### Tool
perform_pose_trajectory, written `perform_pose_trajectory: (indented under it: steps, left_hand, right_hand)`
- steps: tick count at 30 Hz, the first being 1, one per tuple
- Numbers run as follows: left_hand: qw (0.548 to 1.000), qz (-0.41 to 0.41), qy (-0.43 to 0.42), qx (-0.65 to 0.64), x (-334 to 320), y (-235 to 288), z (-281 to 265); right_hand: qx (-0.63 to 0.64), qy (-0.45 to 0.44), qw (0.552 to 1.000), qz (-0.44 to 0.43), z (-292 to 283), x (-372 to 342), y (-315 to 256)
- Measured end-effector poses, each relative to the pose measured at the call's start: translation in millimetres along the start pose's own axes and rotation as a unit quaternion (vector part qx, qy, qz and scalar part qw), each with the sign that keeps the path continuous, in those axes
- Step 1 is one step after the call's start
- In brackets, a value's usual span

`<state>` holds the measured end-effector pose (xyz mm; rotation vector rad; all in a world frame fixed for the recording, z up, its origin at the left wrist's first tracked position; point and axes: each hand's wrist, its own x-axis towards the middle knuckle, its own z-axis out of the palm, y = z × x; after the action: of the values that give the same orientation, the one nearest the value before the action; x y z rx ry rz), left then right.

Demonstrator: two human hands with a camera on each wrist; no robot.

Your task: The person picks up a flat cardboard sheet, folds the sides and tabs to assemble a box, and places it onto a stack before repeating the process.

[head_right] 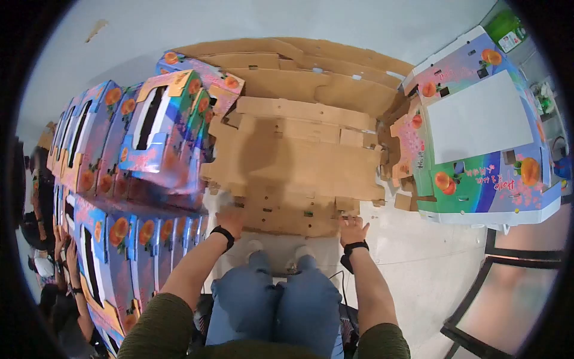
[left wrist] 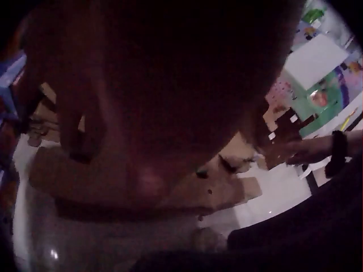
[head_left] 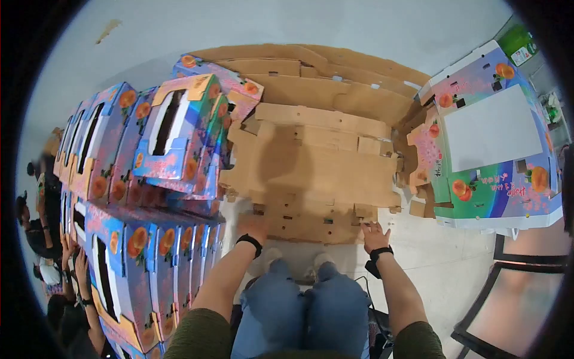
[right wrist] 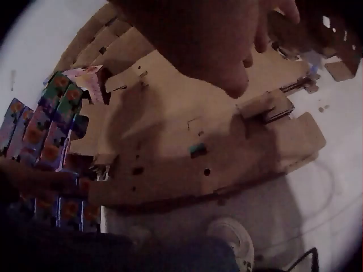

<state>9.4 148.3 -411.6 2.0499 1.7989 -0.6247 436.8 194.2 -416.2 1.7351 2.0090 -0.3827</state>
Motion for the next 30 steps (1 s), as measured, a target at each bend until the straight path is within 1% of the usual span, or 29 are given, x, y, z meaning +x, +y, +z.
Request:
perform_pose_trajectory:
  steps: [1, 3, 4, 7, 8, 9, 10, 11, 13, 14, 15, 16, 17, 18, 19, 20, 21, 23, 24, 26, 27, 28, 29, 30]
  left_hand:
    - [0.998, 0.002, -0.050, -0.036, -10.3, -0.4, -13.2]
    - [0.995, 0.026, -0.070, -0.069, -35.8, -6.0, -38.0]
    - [0.994, 0.048, -0.056, -0.085, -49.4, -10.9, -49.7]
    - [0.980, 0.072, -0.184, -0.012, -99.8, -24.3, -94.5]
    - [0.976, 0.068, -0.207, -0.032, -112.0, -33.9, -95.7]
    - [0.970, 0.063, -0.229, -0.050, -124.1, -43.5, -96.9]
    - [0.968, 0.060, -0.231, -0.077, -135.4, -53.9, -91.0]
    - [0.968, 0.056, -0.224, -0.100, -140.7, -66.5, -88.4]
    - [0.973, 0.038, -0.178, -0.143, -148.8, -87.5, -72.3]
    - [0.974, 0.030, -0.155, -0.165, -149.0, -94.7, -64.0]
    - [0.973, 0.022, -0.137, -0.185, -145.4, -100.1, -60.5]
    - [0.971, 0.016, -0.122, -0.204, -140.9, -103.6, -56.4]
    - [0.969, 0.011, -0.108, -0.223, -132.0, -108.5, -51.4]
    - [0.972, 0.011, -0.099, -0.213, -114.5, -116.8, -38.5]
    - [0.975, 0.011, -0.091, -0.203, -91.1, -126.4, -20.9]
    - [0.978, 0.010, -0.082, -0.194, -71.7, -132.8, -11.8]
    - [0.976, -0.011, -0.048, -0.213, -59.4, -132.8, -15.2]
    - [0.966, -0.059, 0.022, -0.252, -36.1, -132.8, -24.5]
    - [0.956, -0.095, 0.032, -0.274, -17.1, -139.9, -16.5]
    - [0.932, -0.164, 0.048, -0.320, 37.8, -152.8, 26.2]
    - [0.904, -0.169, 0.076, -0.385, 65.8, -162.4, 54.0]
    - [0.871, -0.174, 0.103, -0.448, 92.0, -173.9, 85.9]
    - [0.832, -0.179, 0.130, -0.509, 108.7, -180.4, 104.0]
    - [0.806, -0.199, 0.151, -0.536, 115.1, -178.9, 100.2]
  right_hand:
    - [0.006, -0.013, 1.000, -0.003, -4.5, -7.7, 2.4]
    - [0.016, -0.035, 0.999, -0.013, -19.0, -17.7, 10.1]
    - [0.003, -0.043, 0.999, -0.011, -22.8, -22.9, 11.7]
    - [0.009, -0.102, 0.995, -0.008, -41.6, -41.1, 19.8]
    - [0.000, -0.079, 0.996, -0.029, -36.2, -47.6, 27.9]
    - [0.051, -0.040, 0.996, -0.059, -54.7, -67.1, 25.7]
    - [0.060, -0.074, 0.993, -0.074, -54.3, -76.4, 31.1]
    - [0.071, -0.099, 0.989, -0.088, -59.4, -77.0, 34.9]
    - [0.147, -0.091, 0.972, -0.159, -77.9, -107.9, 38.3]
    - [0.158, -0.122, 0.966, -0.163, -90.1, -124.3, 37.6]
    - [0.170, -0.143, 0.959, -0.176, -84.6, -133.5, 47.1]
    - [0.178, -0.179, 0.955, -0.158, -104.1, -154.4, 44.1]
    - [0.189, -0.206, 0.949, -0.148, -108.1, -162.0, 49.3]
    - [0.220, -0.207, 0.940, -0.161, -98.8, -164.2, 62.5]
    - [0.203, -0.228, 0.944, -0.128, -96.9, -162.9, 70.9]
    - [0.201, -0.219, 0.948, -0.116, -85.6, -156.9, 84.0]
    - [0.199, -0.211, 0.951, -0.104, -67.9, -149.6, 99.9]
    - [0.150, -0.175, 0.971, -0.062, -39.4, -134.2, 119.8]
    - [0.182, -0.173, 0.968, -0.030, -33.9, -129.8, 121.6]
    - [0.229, -0.207, 0.951, 0.019, -38.6, -125.2, 112.9]
    - [0.245, -0.229, 0.941, 0.043, -36.7, -123.5, 109.8]
    - [0.230, -0.228, 0.946, 0.026, -27.8, -120.0, 109.0]
    - [0.215, -0.228, 0.950, 0.008, -12.5, -118.3, 113.2]
    - [0.190, -0.230, 0.954, 0.016, -1.1, -117.7, 113.9]
